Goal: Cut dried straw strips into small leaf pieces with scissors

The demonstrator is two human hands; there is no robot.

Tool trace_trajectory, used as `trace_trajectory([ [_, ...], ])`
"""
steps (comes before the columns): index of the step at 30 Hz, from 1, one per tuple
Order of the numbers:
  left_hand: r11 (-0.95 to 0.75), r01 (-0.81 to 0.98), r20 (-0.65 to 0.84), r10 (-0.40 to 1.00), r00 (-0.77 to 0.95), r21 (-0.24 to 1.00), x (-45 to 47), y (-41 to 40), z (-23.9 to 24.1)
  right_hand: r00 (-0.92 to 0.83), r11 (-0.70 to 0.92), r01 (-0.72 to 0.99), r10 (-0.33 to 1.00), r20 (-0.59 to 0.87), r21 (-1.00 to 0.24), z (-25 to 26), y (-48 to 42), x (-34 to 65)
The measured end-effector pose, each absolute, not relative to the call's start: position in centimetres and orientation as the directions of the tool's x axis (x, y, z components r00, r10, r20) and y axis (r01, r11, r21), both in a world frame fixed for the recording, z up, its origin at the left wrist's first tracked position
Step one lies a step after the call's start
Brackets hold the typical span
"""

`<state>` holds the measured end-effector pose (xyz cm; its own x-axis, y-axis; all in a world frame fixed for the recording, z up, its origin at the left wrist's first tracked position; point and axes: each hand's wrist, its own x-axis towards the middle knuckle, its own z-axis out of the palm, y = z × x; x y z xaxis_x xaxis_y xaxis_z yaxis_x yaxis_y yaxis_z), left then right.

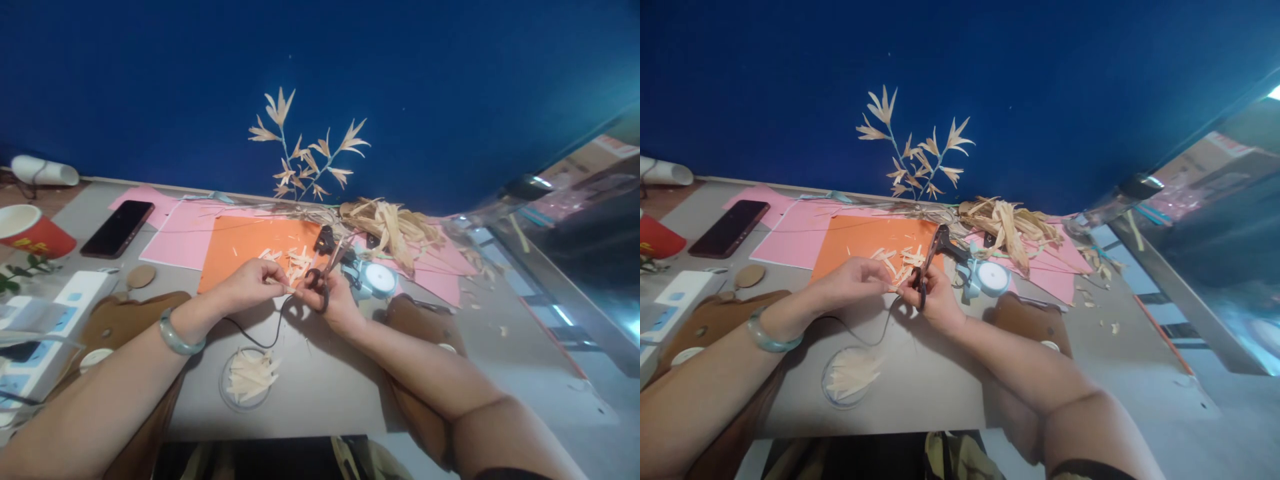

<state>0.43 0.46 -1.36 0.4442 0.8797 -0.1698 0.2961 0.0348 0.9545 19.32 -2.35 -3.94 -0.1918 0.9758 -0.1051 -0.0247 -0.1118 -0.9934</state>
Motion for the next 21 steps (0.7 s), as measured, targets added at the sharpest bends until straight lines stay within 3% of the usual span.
trace_trajectory([
  [10, 0.125, 0.082, -0.149, 0.859, 0.490, 0.989, 0.71, 0.18, -1.68, -0.172, -0.123, -0.040, 0.978, -0.115, -0.992, -4.10, -2.59, 18.99],
  [14, 0.240, 0.047, -0.235, 0.859, 0.455, 0.970, 0.98, 0.07, -1.83, -0.139, -0.103, -0.072, 0.986, -0.092, -0.992, -4.35, -2.48, 19.07],
  [21, 0.262, -0.014, -0.240, 0.904, 0.353, 0.965, 0.79, 0.05, -0.94, -0.190, -0.096, 0.018, 0.977, -0.098, -0.995, -3.74, -2.50, 18.98],
])
